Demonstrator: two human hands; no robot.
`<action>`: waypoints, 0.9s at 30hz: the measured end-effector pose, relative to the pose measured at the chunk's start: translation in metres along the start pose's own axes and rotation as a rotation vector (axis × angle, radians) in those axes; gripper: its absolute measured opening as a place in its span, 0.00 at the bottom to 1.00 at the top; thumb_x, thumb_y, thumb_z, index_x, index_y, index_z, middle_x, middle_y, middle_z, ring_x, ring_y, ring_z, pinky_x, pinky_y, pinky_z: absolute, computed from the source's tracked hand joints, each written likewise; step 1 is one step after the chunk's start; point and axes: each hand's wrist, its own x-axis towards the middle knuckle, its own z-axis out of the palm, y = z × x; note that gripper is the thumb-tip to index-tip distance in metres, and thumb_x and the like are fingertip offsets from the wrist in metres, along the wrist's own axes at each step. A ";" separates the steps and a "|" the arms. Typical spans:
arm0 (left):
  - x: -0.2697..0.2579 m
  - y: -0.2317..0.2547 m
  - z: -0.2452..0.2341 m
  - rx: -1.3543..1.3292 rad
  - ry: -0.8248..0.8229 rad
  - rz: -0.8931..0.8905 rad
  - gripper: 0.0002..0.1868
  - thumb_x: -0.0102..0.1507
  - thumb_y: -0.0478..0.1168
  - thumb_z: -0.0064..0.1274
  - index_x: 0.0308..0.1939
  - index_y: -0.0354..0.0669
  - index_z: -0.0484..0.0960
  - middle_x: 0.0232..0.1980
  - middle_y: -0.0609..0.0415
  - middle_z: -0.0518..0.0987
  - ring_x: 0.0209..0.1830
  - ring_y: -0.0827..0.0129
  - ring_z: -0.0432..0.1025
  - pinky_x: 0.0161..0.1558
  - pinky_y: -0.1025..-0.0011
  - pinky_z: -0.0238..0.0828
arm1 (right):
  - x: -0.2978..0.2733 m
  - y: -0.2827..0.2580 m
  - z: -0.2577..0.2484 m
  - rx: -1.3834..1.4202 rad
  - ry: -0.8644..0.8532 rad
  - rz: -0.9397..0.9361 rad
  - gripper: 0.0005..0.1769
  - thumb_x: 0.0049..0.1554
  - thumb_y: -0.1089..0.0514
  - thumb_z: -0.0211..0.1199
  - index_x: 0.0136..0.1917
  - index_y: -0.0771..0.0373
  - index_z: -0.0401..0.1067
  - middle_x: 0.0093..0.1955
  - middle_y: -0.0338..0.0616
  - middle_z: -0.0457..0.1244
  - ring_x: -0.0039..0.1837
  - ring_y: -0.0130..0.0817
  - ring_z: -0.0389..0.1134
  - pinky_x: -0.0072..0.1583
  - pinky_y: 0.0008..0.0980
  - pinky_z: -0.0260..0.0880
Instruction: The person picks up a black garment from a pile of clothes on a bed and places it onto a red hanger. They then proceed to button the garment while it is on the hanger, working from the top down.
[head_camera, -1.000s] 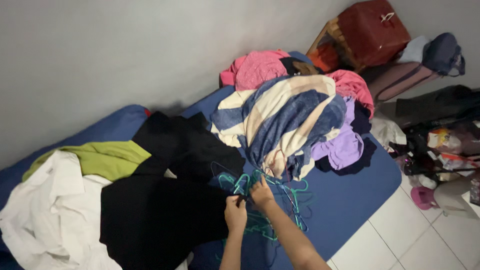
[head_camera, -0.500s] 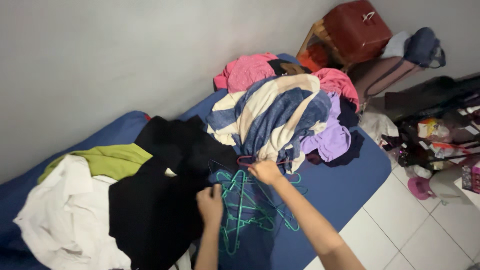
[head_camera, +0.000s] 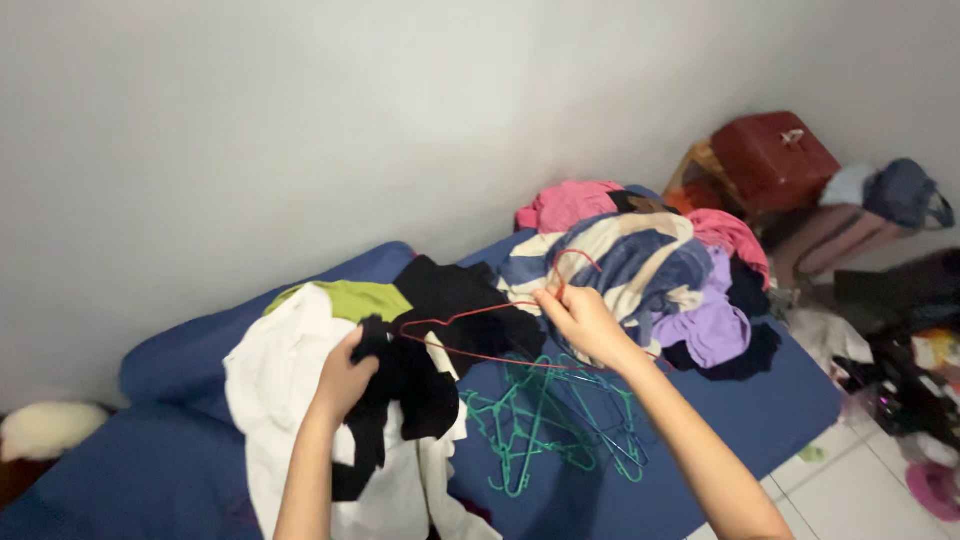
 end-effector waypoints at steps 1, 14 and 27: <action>-0.005 0.020 -0.007 -0.022 -0.009 0.010 0.30 0.56 0.27 0.50 0.65 0.37 0.76 0.55 0.50 0.82 0.53 0.68 0.75 0.55 0.73 0.70 | -0.001 -0.025 0.003 -0.032 0.025 -0.070 0.23 0.65 0.48 0.58 0.36 0.68 0.68 0.27 0.58 0.57 0.31 0.50 0.59 0.36 0.43 0.59; -0.048 0.155 -0.082 0.150 -0.125 0.227 0.28 0.56 0.28 0.44 0.60 0.36 0.82 0.54 0.49 0.85 0.52 0.67 0.76 0.57 0.71 0.71 | -0.014 -0.179 0.052 -0.314 0.301 -0.428 0.17 0.63 0.52 0.58 0.41 0.67 0.74 0.34 0.56 0.66 0.38 0.56 0.69 0.40 0.50 0.67; -0.028 0.133 -0.078 0.193 0.192 0.214 0.36 0.59 0.39 0.57 0.72 0.42 0.67 0.67 0.44 0.76 0.67 0.59 0.71 0.64 0.68 0.65 | -0.025 -0.186 0.021 -0.194 0.266 -0.313 0.19 0.63 0.52 0.60 0.36 0.69 0.70 0.29 0.57 0.62 0.33 0.54 0.67 0.38 0.46 0.64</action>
